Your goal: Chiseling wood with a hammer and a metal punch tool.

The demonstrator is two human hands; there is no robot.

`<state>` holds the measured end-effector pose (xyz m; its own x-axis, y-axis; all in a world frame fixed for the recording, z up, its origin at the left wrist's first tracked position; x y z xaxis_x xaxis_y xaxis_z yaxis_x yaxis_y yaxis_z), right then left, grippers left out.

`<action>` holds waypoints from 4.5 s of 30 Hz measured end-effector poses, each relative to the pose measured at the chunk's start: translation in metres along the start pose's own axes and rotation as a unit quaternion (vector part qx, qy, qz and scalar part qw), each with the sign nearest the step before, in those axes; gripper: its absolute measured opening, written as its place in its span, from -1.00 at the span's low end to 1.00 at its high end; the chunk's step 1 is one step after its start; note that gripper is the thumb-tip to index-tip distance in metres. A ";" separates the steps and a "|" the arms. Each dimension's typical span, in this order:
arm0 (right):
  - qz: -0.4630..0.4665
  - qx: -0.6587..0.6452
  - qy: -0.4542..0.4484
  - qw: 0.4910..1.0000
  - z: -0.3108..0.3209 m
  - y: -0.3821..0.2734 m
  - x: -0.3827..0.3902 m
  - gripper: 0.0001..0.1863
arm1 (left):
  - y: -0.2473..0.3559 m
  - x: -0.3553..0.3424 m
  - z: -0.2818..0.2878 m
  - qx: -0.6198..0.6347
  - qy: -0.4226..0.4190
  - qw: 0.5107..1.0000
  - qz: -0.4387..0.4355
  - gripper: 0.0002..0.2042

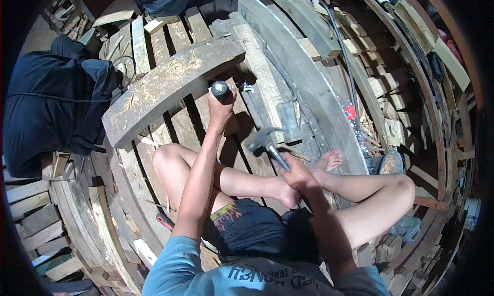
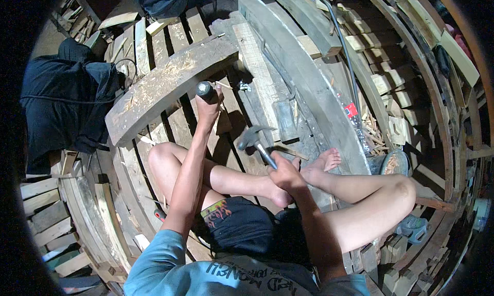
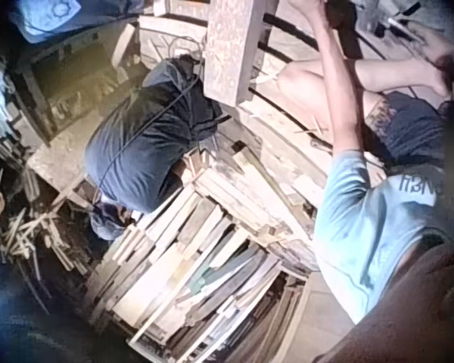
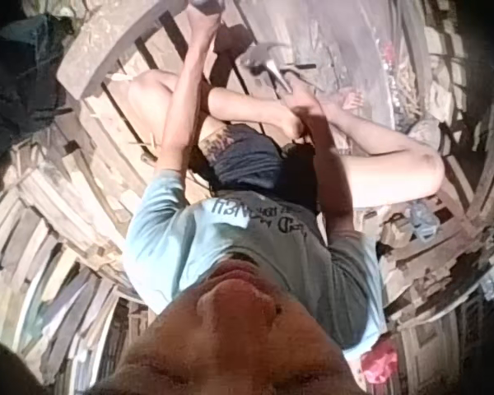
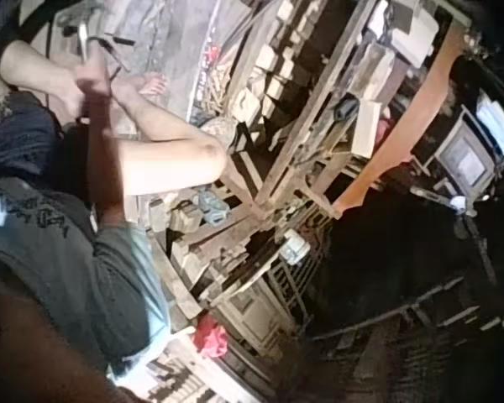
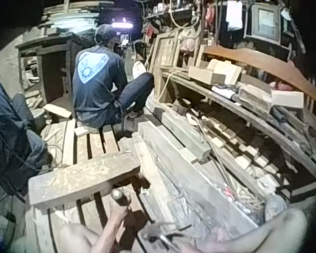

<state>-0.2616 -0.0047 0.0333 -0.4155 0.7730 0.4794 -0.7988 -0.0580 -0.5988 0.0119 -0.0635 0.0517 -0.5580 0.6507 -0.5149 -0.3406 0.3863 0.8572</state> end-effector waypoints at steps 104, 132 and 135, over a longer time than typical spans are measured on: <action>0.219 -0.428 0.086 0.872 0.004 -0.198 -0.123 -0.82 | -0.090 0.028 0.026 -0.352 -0.195 0.915 -0.032 -0.58; 0.233 -0.629 -0.012 0.742 0.047 -0.139 -0.086 -0.85 | -0.075 0.028 0.039 -0.338 -0.141 0.930 0.042 -0.69; 0.209 -0.625 -0.014 0.751 0.036 -0.136 -0.093 -0.84 | -0.071 0.033 0.039 -0.368 -0.170 0.912 0.058 -0.72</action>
<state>-0.1297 -0.0912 0.0931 -0.5398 0.8376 0.0836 0.4313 0.3604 -0.8271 0.0472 -0.0437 -0.0263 -0.3975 0.8732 -0.2819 -0.7804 -0.1601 0.6045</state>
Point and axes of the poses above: each hand's wrist, its own x-axis away from the middle knuckle, its own z-axis out of the back of the hand, y = z × x, the point moved 10 cm from there along -x, towards the middle knuckle, and after that the axes turned 14 degrees about -z, right-handed, at the moved point
